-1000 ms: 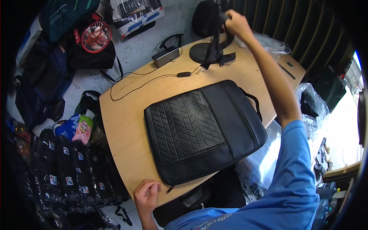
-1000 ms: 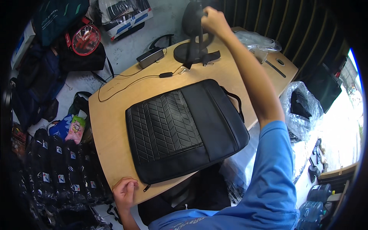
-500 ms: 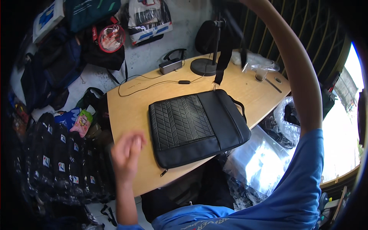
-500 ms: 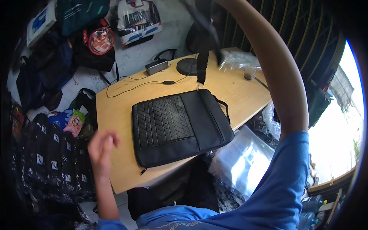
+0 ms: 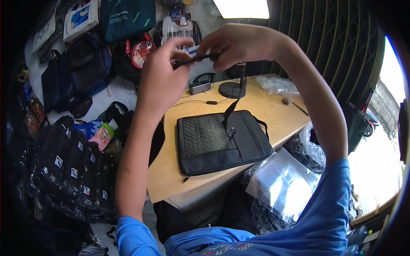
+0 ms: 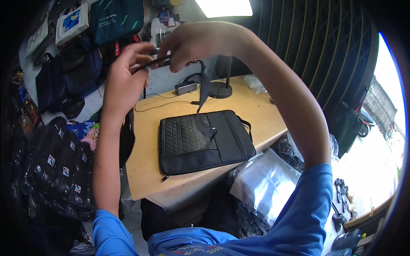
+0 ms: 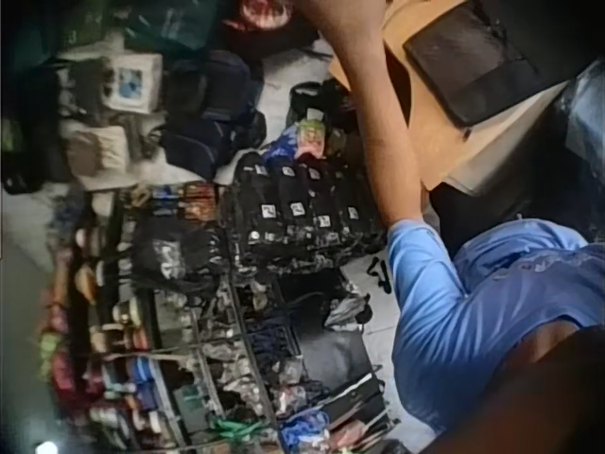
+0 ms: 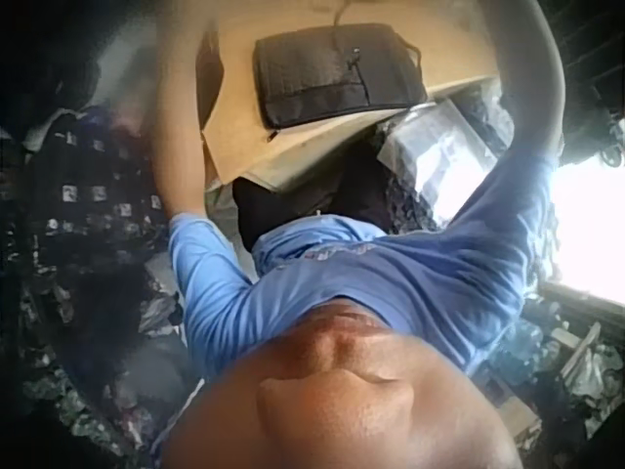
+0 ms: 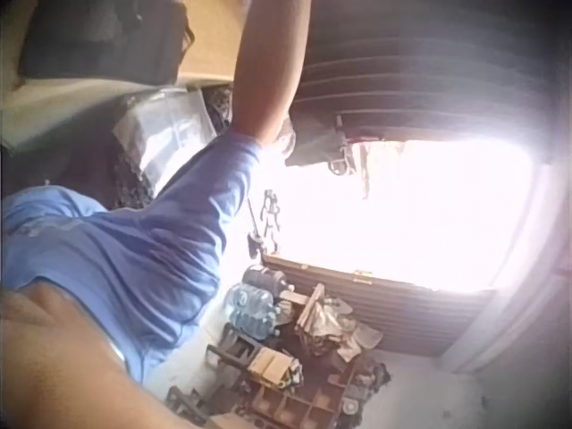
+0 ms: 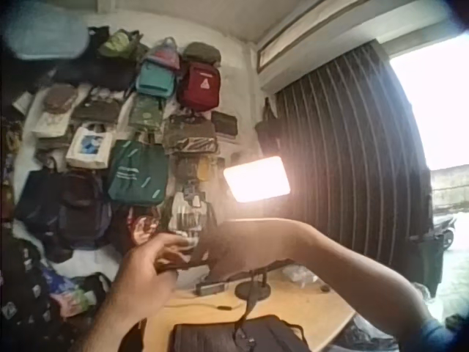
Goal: The person places black padded sheets into clear plastic bags by hand and then attaches a strap with a buckle to another piece of equipment.
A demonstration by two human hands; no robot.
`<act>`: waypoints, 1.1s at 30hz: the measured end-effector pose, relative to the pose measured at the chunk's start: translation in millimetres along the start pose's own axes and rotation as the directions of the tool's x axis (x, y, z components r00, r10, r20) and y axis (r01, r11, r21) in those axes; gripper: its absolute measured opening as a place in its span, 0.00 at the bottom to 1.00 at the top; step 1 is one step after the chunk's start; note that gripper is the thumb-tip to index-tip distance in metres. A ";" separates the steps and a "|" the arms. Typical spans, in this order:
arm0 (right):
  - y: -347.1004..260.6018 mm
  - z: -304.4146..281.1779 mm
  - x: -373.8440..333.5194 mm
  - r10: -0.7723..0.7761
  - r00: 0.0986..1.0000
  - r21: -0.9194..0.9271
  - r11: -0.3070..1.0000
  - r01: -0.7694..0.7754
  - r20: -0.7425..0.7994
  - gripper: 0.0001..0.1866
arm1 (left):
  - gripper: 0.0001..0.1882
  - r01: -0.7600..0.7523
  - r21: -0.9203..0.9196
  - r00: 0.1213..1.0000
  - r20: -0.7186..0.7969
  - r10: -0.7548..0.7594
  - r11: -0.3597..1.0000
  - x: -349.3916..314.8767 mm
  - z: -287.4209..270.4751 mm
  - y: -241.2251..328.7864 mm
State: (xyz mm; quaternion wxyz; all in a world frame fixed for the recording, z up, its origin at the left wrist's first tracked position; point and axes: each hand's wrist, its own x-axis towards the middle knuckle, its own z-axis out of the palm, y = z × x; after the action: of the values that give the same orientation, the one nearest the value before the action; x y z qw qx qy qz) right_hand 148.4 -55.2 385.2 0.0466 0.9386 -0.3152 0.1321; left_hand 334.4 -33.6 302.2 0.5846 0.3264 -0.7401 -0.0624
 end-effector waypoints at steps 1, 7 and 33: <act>5.9 2.3 -2.4 -0.016 0.995 0.224 0.975 -0.007 0.097 0.20 | 0.19 0.088 -0.083 0.990 0.121 -0.077 0.993 -1.4 -5.3 2.5; -1.3 19.1 -16.6 -0.088 0.964 0.688 0.717 -0.113 0.250 0.17 | 0.16 0.283 -0.117 0.933 0.262 -0.245 0.952 -14.6 -25.8 27.0; -36.1 -21.1 4.7 -0.180 0.968 0.554 0.795 0.248 -0.175 0.24 | 0.22 0.382 -0.793 0.922 0.363 -0.137 0.475 -50.6 -19.0 -2.5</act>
State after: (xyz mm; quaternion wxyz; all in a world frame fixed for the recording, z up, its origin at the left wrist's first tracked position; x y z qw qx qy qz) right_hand 169.2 -25.6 406.7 -0.2046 0.9296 -0.1497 0.2677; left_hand 357.8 -1.9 265.1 0.5538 0.0965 -0.6218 -0.5452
